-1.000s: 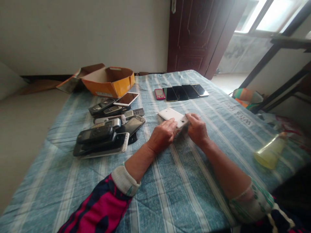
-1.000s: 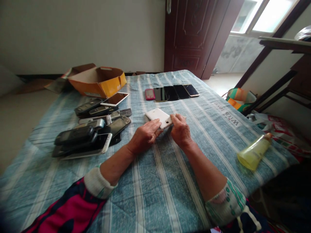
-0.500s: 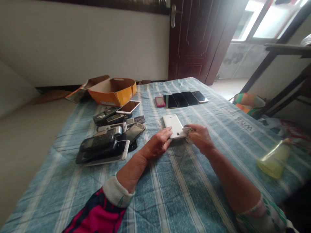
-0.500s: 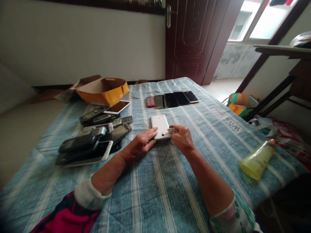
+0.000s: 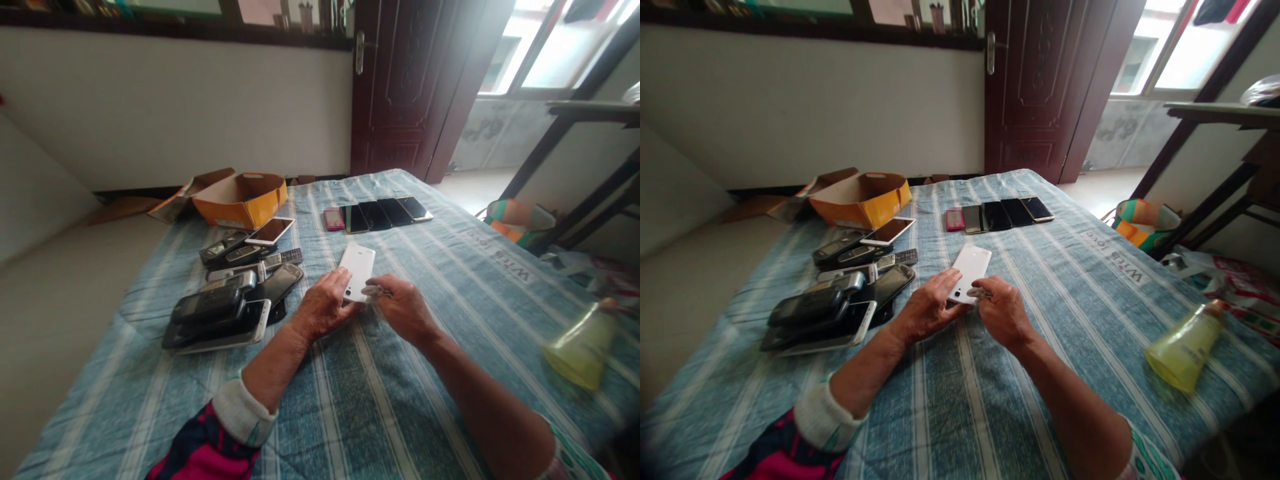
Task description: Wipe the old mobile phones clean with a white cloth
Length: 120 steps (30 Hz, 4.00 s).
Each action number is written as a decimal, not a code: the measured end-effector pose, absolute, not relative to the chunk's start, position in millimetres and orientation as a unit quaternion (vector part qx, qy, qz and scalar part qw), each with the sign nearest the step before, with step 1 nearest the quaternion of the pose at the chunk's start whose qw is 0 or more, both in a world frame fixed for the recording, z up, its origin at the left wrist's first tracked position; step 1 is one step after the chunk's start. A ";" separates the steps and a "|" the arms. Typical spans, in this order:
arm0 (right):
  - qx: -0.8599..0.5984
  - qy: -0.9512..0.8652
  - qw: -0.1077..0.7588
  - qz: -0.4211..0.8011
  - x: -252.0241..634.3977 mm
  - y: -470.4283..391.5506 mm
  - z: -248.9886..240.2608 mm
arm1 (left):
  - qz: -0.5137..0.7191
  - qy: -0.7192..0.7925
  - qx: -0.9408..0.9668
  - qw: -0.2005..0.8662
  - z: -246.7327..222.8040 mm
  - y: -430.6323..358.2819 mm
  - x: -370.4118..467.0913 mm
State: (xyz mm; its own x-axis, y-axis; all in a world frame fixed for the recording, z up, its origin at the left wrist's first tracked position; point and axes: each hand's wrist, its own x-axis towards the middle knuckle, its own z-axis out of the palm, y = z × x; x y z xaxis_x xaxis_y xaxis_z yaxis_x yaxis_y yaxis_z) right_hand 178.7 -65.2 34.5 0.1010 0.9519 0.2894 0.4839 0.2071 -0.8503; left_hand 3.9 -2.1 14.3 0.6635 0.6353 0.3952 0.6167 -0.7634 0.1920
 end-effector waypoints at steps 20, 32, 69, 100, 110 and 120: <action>-0.508 -0.684 0.494 0.172 178.1 -31.1 12.6 | 0.263 0.438 0.854 0.101 5.4 -8.0 13.7; -0.551 -0.767 0.315 -0.093 159.9 -18.1 10.4 | 0.253 0.421 0.860 0.138 3.3 -7.6 -19.0; -0.601 -0.771 0.208 -0.026 185.2 1.7 5.8 | 0.194 0.442 0.874 0.062 5.2 -16.4 -14.2; -0.643 -0.684 0.340 -0.049 217.7 9.0 4.5 | 0.157 0.455 0.874 0.074 15.7 -18.9 -10.1; -0.607 -0.783 0.133 -0.025 183.4 4.0 17.3 | 0.171 0.451 0.873 0.073 12.9 -18.7 -10.3; -0.613 -0.760 0.204 0.077 192.0 29.1 15.4 | 0.157 0.449 0.878 0.056 16.1 -17.4 -10.7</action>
State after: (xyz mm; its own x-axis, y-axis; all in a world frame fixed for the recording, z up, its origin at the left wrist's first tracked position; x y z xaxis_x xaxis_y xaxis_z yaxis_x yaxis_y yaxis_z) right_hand 192.0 29.1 15.4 -0.1657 0.9624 0.2153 0.8995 0.2370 -0.3671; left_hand -10.7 -17.4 16.1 0.5470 0.8065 0.2241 0.7712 -0.5897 0.2398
